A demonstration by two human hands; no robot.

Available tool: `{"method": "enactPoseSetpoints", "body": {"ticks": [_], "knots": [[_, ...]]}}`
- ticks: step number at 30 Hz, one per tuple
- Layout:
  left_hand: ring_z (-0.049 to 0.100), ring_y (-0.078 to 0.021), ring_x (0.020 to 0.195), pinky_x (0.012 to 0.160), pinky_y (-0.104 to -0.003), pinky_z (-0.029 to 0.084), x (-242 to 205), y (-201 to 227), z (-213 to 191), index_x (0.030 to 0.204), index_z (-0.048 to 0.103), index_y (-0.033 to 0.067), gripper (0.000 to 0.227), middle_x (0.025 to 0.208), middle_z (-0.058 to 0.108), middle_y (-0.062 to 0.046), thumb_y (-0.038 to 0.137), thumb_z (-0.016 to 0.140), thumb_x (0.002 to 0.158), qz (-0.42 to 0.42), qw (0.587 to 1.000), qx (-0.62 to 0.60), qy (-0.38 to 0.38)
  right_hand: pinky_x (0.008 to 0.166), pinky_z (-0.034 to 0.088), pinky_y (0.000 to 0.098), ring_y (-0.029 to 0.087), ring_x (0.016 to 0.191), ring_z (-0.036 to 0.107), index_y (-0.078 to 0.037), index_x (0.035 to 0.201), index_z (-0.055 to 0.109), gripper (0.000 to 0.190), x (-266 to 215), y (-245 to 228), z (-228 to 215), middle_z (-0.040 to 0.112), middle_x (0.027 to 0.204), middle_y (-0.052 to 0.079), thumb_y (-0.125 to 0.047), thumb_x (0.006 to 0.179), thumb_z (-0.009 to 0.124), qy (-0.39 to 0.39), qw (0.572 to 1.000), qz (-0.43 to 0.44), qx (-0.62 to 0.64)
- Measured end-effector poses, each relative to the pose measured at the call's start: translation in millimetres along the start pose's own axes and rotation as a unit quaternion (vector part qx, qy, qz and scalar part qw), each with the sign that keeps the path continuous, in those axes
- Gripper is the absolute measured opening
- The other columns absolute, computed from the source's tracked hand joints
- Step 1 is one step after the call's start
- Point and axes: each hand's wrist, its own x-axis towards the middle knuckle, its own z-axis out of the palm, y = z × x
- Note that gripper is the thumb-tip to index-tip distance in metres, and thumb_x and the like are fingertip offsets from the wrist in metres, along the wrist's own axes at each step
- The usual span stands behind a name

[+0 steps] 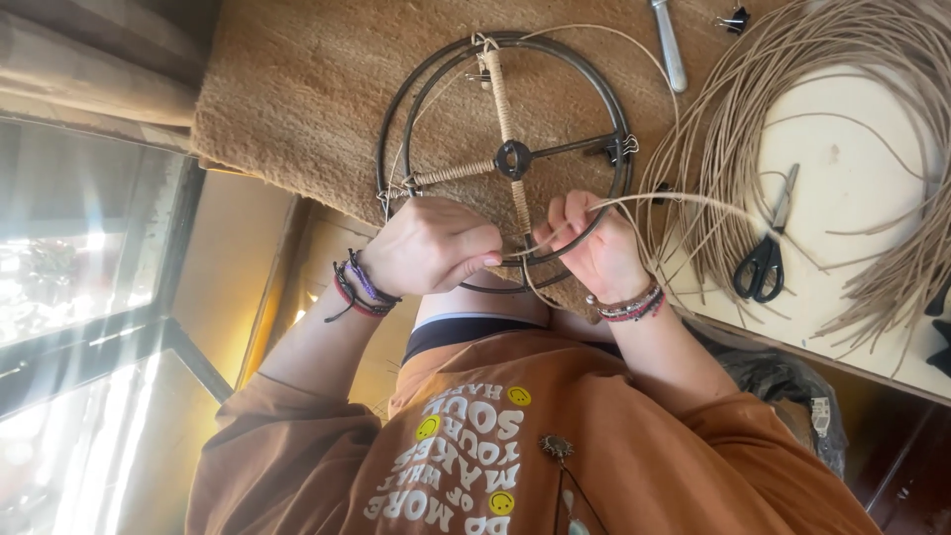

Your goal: Weaving rope onto a circular metal frame to create a patterned surface.

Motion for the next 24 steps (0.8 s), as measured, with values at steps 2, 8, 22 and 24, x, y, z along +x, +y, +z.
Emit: {"method": "enactPoseSetpoints", "body": {"ticks": [2, 8, 22, 24], "knots": [[0.073, -0.0273, 0.071, 0.071, -0.04, 0.061, 4.0, 2.8, -2.6, 0.095, 0.069, 0.0116, 0.031, 0.072, 0.065, -0.006, 0.03, 0.048, 0.109, 0.002, 1.0, 0.004, -0.007, 0.048, 0.035, 0.031, 0.026, 0.056, 0.053, -0.009, 0.097, 0.048, 0.008, -7.9, 5.7, -12.6, 0.039, 0.062, 0.006, -0.016, 0.099, 0.046, 0.024, 0.998, 0.045, -0.024], [0.074, -0.0317, 0.07, 0.075, -0.044, 0.062, 26.6, 16.2, -13.0, 0.09, 0.066, 0.008, 0.033, 0.07, 0.068, -0.011, 0.026, 0.047, 0.109, -0.001, 0.997, -0.004, -0.076, 0.017, 0.027, 0.0184, 0.013, 0.019, 0.041, -0.003, 0.125, 0.054, 0.024, -6.5, -1.1, 22.4, 0.041, 0.049, 0.006, -0.011, 0.102, 0.055, 0.014, 0.988, 0.125, -0.09], [0.077, -0.0364, 0.08, 0.084, -0.052, 0.061, 56.2, 24.3, -43.3, 0.107, 0.07, 0.0013, 0.023, 0.086, 0.075, -0.02, 0.01, 0.05, 0.103, -0.079, 0.977, -0.148, -0.131, 0.1, 0.045, 0.0306, 0.025, 0.124, 0.059, -0.001, 0.105, 0.07, 0.018, -8.8, -14.4, 18.5, 0.059, 0.13, 0.017, -0.015, 0.097, 0.063, 0.067, 0.979, -0.035, -0.188], [0.077, -0.0275, 0.076, 0.072, -0.04, 0.063, 48.0, 19.3, -29.7, 0.111, 0.072, 0.008, 0.025, 0.084, 0.076, -0.011, 0.016, 0.049, 0.104, -0.104, 0.984, -0.113, -0.091, 0.073, 0.036, 0.0335, 0.014, 0.076, 0.036, 0.0, 0.096, 0.049, 0.019, -16.2, -11.5, 16.2, 0.033, 0.088, 0.003, -0.019, 0.099, 0.048, 0.022, 0.998, -0.038, -0.047]]}}
